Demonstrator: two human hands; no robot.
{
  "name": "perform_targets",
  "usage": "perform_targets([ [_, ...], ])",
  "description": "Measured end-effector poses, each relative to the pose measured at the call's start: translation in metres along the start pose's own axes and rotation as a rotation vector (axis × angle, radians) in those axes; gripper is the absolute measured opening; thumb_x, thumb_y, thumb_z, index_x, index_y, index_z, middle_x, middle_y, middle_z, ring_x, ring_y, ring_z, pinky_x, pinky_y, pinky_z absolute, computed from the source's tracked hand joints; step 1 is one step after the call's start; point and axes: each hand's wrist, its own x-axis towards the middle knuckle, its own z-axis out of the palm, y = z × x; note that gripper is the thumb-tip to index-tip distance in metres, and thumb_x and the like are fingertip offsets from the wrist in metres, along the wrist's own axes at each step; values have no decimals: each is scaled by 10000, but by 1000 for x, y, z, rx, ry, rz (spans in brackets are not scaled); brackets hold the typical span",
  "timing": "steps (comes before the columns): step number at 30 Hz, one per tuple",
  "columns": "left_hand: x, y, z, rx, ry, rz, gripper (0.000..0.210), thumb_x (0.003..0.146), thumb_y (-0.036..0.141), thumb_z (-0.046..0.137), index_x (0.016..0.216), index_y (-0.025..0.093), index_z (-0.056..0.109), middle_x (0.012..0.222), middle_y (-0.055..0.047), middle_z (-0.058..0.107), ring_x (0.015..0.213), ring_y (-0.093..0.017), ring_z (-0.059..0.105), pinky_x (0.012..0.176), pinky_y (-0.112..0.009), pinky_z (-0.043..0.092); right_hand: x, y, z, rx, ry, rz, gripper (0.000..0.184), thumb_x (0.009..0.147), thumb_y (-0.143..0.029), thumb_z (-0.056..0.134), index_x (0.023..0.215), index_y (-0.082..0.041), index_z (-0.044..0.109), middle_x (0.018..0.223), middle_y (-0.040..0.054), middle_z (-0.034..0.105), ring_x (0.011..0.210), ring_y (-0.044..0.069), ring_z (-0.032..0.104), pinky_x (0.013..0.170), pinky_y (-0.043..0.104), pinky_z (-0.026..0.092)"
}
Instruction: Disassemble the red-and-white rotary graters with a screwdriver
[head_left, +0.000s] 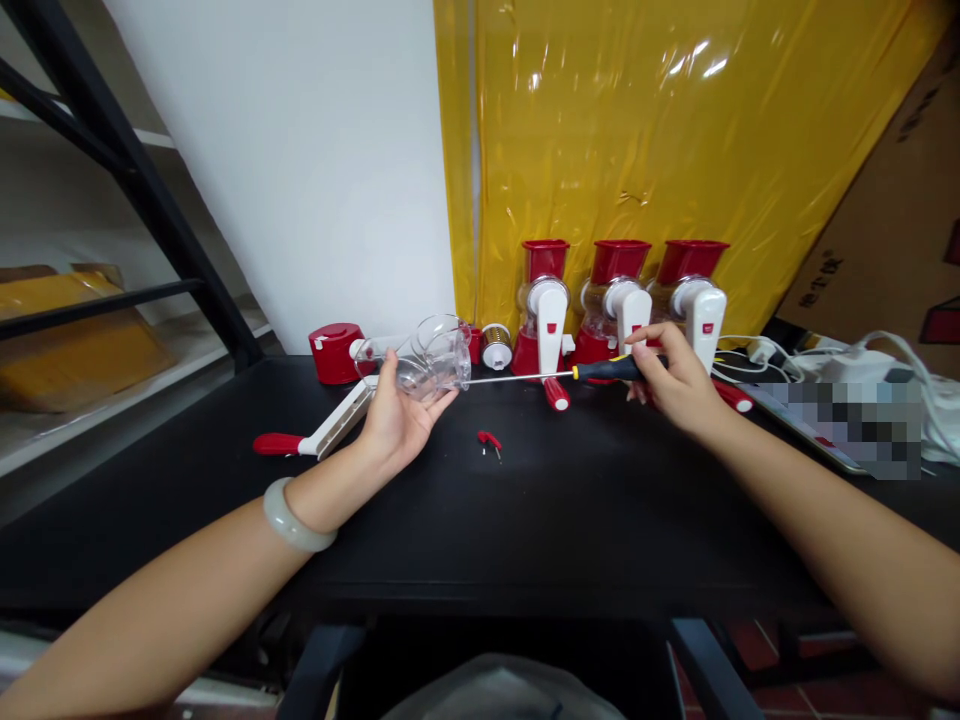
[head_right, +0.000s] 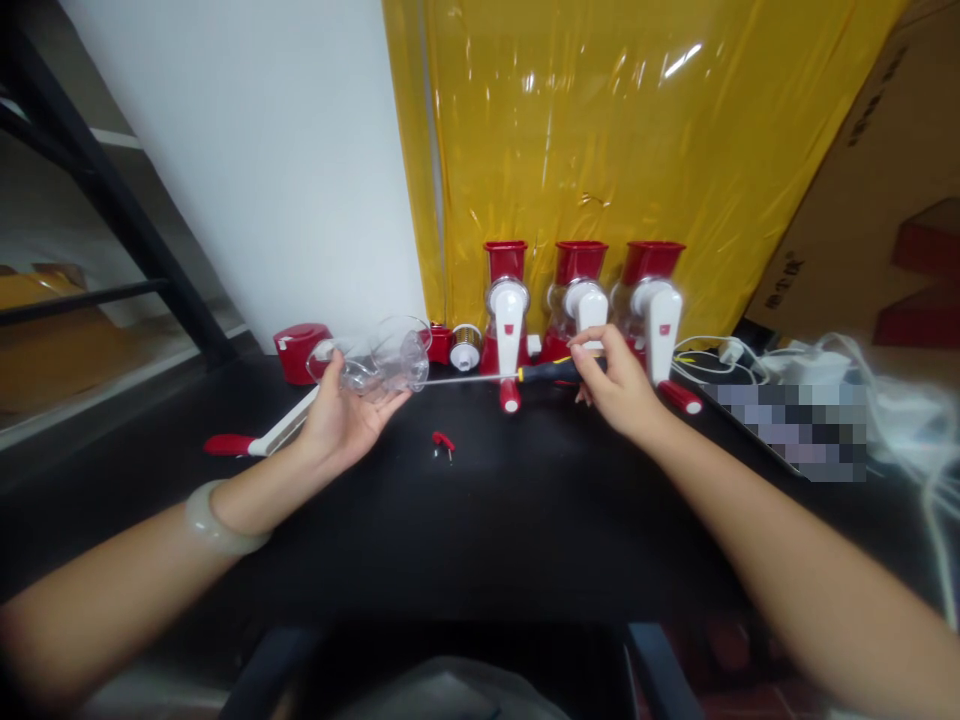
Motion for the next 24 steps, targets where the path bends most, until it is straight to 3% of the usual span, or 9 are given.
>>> perform_targets([
  [7, -3, 0, 4, 19, 22, 36, 545, 947, 519, 476, 1394, 207, 458, 1219, -146, 656, 1169, -274, 617, 998, -448, 499, 1, -4, 4, 158, 17, -66, 351, 833, -408, 661, 1081, -296, 439, 898, 8, 569, 585, 171, 612, 596, 401, 556],
  [12, -3, 0, 4, 20, 15, 27, 566, 942, 522, 490, 1406, 201, 442, 1231, -150, 649, 1176, -274, 613, 1006, -450, 494, 1, -2, 2, 170, 10, -102, 316, 862, -500, 596, 1066, -288, 479, 880, 22, 589, 617, 193, 626, 600, 407, 549],
  [16, -2, 1, 3, 5, 12, 20, 540, 944, 529, 478, 1380, 211, 477, 1237, -145, 651, 1186, -271, 609, 1007, -441, 497, -2, -3, 0, 20, -5, -77, 342, 941, -584, 403, 1032, -280, 529, 625, 0, 551, 500, 189, 565, 493, 359, 477],
  [20, -2, 1, 2, 4, 17, 27, 536, 940, 531, 485, 1375, 218, 485, 1248, -141, 647, 1208, -274, 595, 1012, -439, 495, -1, -3, 1, -22, -3, 2, 276, 931, -537, 487, 1023, -281, 532, 536, -44, 488, 405, 153, 480, 391, 288, 376],
  [24, -1, 1, 1, -18, 12, 23, 540, 940, 536, 482, 1386, 231, 474, 1242, -138, 649, 1190, -265, 609, 1000, -424, 504, 3, 4, 1, 76, -20, -43, 269, 908, -473, 566, 1082, -279, 499, 671, -39, 555, 505, 145, 556, 516, 309, 492],
])
